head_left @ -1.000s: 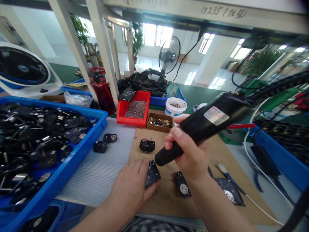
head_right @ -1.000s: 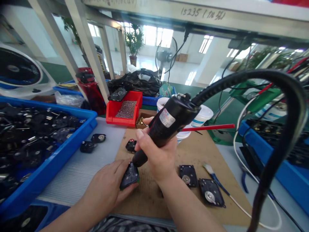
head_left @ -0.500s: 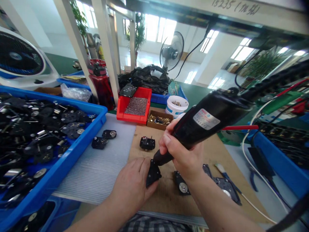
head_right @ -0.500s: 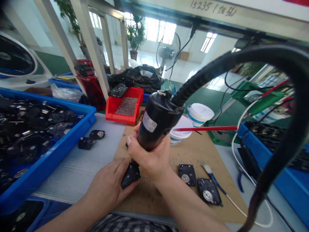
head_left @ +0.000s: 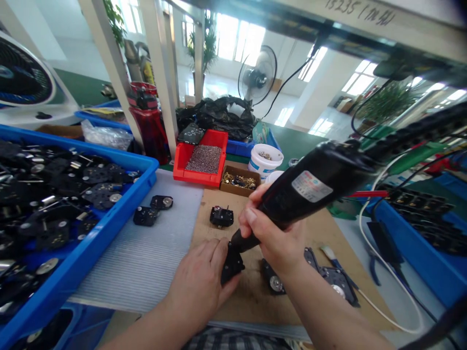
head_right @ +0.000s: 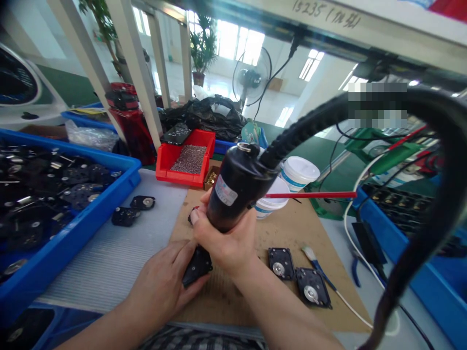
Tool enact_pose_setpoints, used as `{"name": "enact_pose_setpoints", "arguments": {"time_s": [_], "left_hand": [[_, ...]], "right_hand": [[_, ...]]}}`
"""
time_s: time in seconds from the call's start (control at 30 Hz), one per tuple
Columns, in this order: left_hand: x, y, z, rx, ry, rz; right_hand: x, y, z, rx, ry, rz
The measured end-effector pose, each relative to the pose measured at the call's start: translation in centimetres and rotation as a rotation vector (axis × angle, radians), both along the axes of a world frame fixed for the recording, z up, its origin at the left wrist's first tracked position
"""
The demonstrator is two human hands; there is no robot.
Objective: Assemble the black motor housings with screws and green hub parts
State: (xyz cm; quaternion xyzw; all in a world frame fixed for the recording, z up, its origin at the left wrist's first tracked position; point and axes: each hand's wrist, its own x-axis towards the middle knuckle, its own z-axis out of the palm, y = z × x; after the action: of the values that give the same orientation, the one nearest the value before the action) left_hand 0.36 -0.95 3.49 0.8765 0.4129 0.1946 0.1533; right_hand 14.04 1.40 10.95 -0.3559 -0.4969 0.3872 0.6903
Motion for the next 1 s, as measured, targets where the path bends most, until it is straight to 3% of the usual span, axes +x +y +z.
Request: {"name": "enact_pose_setpoints", "arguments": {"time_s": [0.1,0.17,0.27,0.4,0.5,0.57,0.63,0.73,0.83,0.93,1.0], "left_hand": [[-0.7,0.2,0.5,0.020,0.019,-0.015],[-1.2,0.6,1.7,0.041,0.033,-0.031],[-0.3,2.0,4.3,0.110,0.110,-0.053],[4.5,5.2,6.5,0.092,0.333,-0.245],[8.0,7.2,6.2,0.033,0.457,-0.365],[9.0,7.1,6.0,0.012,0.497,-0.354],[9.2,5.5,6.0,0.006,0.489,-0.273],[9.5,1.2,5.7,-0.087,0.476,-0.159],[11.0,-2.1,4.0,-0.202,0.475,-0.096],[12.6,-3.1,2.0,-0.224,0.413,-0.049],[12.7,-3.2,1.5,-0.228,0.352,-0.069]], "right_hand": [[0.7,-0.1,0.6,-0.004,0.031,0.062],[2.3,-0.9,1.9,0.046,0.082,0.015],[5.6,-3.4,4.3,0.190,0.163,-0.262],[9.4,-6.6,5.6,0.217,0.177,-0.587],[11.0,-8.3,4.6,0.140,0.190,-0.633],[11.9,-9.4,3.8,0.104,0.195,-0.635],[12.6,-10.4,3.4,0.090,0.195,-0.661],[13.3,-11.5,3.4,0.111,0.213,-0.721],[13.1,-11.9,3.4,0.122,0.228,-0.705],[12.3,-12.1,3.1,0.114,0.196,-0.612],[11.8,-12.3,2.8,0.114,0.182,-0.557]]}}
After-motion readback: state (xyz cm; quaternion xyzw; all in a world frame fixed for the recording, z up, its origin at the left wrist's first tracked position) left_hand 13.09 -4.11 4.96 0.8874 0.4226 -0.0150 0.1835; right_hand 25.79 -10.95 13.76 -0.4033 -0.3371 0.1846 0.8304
